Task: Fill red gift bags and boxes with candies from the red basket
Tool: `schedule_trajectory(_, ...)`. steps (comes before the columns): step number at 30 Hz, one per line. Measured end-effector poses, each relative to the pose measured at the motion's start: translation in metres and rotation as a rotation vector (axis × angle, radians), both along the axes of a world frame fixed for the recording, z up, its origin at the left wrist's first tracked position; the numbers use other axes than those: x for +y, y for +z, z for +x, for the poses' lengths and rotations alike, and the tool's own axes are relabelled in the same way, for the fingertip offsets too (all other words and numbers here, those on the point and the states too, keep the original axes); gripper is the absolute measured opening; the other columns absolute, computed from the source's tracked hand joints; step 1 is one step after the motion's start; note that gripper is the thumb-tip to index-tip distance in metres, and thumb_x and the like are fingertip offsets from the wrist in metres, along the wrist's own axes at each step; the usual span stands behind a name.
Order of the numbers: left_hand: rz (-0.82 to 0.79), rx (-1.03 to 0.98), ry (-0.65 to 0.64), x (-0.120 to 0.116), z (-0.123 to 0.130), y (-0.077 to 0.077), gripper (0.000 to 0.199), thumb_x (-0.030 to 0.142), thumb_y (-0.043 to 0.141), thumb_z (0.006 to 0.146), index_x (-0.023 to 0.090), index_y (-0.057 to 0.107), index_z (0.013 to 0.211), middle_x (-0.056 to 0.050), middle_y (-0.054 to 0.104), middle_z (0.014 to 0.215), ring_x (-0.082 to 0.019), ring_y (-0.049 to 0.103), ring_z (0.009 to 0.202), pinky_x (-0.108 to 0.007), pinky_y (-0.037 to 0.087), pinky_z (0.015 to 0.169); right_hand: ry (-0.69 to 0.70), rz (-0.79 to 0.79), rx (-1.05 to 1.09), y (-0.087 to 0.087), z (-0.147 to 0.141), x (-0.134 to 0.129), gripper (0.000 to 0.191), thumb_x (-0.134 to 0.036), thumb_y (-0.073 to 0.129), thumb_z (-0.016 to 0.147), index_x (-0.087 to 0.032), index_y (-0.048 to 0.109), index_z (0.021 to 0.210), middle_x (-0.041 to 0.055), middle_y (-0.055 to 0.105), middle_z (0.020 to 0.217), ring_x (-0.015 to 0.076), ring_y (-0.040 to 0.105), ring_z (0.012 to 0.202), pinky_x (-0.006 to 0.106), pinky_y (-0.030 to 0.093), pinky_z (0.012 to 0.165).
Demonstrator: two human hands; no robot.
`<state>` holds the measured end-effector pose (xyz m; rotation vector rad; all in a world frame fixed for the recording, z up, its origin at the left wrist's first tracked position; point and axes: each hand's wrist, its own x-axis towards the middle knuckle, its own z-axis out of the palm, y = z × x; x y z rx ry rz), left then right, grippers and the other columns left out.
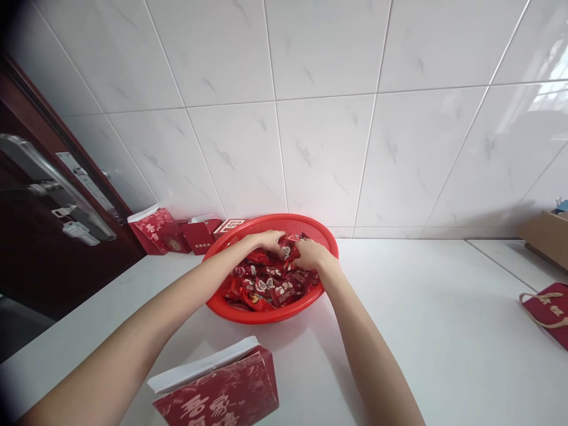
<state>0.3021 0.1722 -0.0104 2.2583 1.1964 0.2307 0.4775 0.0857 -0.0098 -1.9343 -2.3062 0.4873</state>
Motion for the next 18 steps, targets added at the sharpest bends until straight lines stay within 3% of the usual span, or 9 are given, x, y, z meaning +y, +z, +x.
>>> schedule_trajectory(3, 0.003, -0.124, -0.023, -0.018, -0.011, -0.004, 0.041, 0.057, 0.064, 0.078, 0.022, 0.072, 0.097, 0.007, 0.075, 0.091, -0.015, 0.064, 0.091, -0.021, 0.046, 0.084, -0.051, 0.049, 0.028, 0.001, 0.001, 0.001, 0.012, -0.019, 0.062, 0.089, -0.018, 0.066, 0.1, 0.0103, 0.071, 0.114, 0.0251, 0.067, 0.102, 0.029, 0.045, 0.07)
schedule_trajectory(6, -0.008, -0.211, -0.035, -0.031, -0.024, -0.005, 0.041, 0.06, 0.065, 0.078, 0.023, 0.073, 0.094, 0.008, 0.075, 0.092, -0.014, 0.062, 0.092, -0.02, 0.046, 0.082, -0.112, 0.106, 0.073, 0.001, 0.001, 0.003, 0.014, -0.012, 0.06, 0.087, -0.017, 0.066, 0.098, 0.0114, 0.072, 0.108, 0.025, 0.066, 0.099, 0.029, 0.042, 0.068)
schedule_trajectory(11, -0.027, -0.296, -0.021, -0.037, -0.047, -0.01, 0.038, 0.053, 0.071, 0.079, 0.021, 0.073, 0.1, 0.0, 0.077, 0.11, -0.021, 0.061, 0.114, -0.026, 0.046, 0.091, -0.164, 0.163, 0.179, -0.002, 0.004, 0.008, 0.009, -0.013, 0.064, 0.084, -0.017, 0.068, 0.091, 0.0094, 0.074, 0.099, 0.0227, 0.067, 0.091, 0.028, 0.042, 0.065)
schedule_trajectory(14, -0.074, -0.402, 0.002, -0.031, -0.054, -0.017, 0.042, 0.047, 0.073, 0.079, 0.02, 0.071, 0.11, -0.003, 0.073, 0.127, -0.025, 0.052, 0.131, -0.028, 0.044, 0.1, -0.167, 0.175, 0.273, -0.003, 0.005, 0.01, 0.002, -0.015, 0.067, 0.081, -0.017, 0.068, 0.082, 0.0086, 0.075, 0.091, 0.0211, 0.069, 0.082, 0.027, 0.045, 0.064)
schedule_trajectory(18, -0.203, -0.508, 0.012, -0.019, -0.051, -0.026, 0.051, 0.047, 0.075, 0.077, 0.018, 0.068, 0.117, -0.006, 0.07, 0.135, -0.03, 0.043, 0.14, -0.029, 0.039, 0.105, -0.118, 0.081, 0.574, -0.004, 0.007, 0.008, 0.011, -0.014, 0.061, 0.082, -0.019, 0.066, 0.073, 0.0042, 0.073, 0.071, 0.0179, 0.069, 0.064, 0.026, 0.05, 0.059)
